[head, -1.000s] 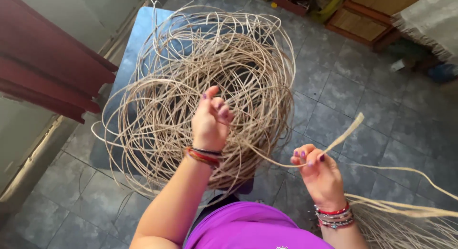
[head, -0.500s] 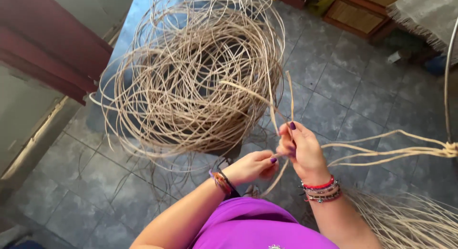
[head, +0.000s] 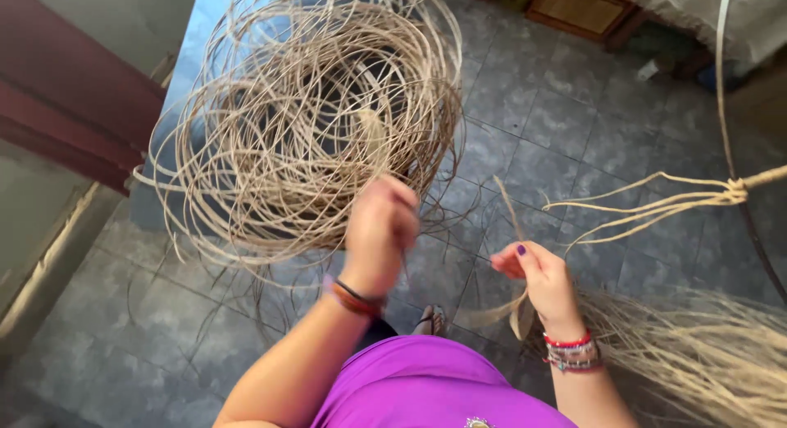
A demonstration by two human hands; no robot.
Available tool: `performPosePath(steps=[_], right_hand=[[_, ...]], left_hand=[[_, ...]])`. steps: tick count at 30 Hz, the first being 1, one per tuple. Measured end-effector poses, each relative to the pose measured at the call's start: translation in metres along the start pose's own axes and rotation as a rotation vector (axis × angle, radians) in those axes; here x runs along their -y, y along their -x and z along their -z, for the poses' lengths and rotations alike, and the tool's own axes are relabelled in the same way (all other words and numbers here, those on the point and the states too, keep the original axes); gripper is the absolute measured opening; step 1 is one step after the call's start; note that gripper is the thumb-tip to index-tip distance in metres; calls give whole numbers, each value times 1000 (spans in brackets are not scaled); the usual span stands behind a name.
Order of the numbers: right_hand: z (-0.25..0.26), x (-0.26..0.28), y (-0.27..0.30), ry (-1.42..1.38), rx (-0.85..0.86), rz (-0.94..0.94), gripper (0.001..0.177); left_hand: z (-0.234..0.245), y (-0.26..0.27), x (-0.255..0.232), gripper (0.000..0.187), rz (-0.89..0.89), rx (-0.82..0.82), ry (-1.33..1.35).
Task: Weaving and tying natural fiber strands onto a circular frame to create a decorative furniture piece.
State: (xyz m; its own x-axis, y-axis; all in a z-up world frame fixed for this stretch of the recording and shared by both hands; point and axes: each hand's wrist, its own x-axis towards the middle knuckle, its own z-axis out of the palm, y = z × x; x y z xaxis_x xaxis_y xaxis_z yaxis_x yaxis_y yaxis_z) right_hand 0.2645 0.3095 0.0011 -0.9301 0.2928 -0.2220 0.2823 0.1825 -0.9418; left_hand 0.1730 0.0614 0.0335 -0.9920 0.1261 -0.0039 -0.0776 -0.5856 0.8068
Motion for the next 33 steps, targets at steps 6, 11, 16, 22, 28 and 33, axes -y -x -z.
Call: performPosePath(steps=[6, 11, 16, 22, 28, 33], right_hand=[[-51, 61, -15, -518, 110, -162, 30], [-68, 61, 5, -267, -11, 44, 29], [-63, 13, 46, 287, -125, 61, 24], [-77, 55, 67, -410, -241, -151, 30], [-78, 50, 84, -710, -335, -21, 32], [-76, 2, 146, -26, -488, -95, 31]], left_hand=[[6, 40, 78, 25, 282, 823, -1352], [20, -7, 44, 50, 359, 741, -719], [18, -61, -24, 44, 470, 425, 507], [31, -10, 29, 22, 397, 730, 23], [35, 21, 53, 22, 187, 1571, -1075], [-20, -25, 15, 39, 794, 625, 429]])
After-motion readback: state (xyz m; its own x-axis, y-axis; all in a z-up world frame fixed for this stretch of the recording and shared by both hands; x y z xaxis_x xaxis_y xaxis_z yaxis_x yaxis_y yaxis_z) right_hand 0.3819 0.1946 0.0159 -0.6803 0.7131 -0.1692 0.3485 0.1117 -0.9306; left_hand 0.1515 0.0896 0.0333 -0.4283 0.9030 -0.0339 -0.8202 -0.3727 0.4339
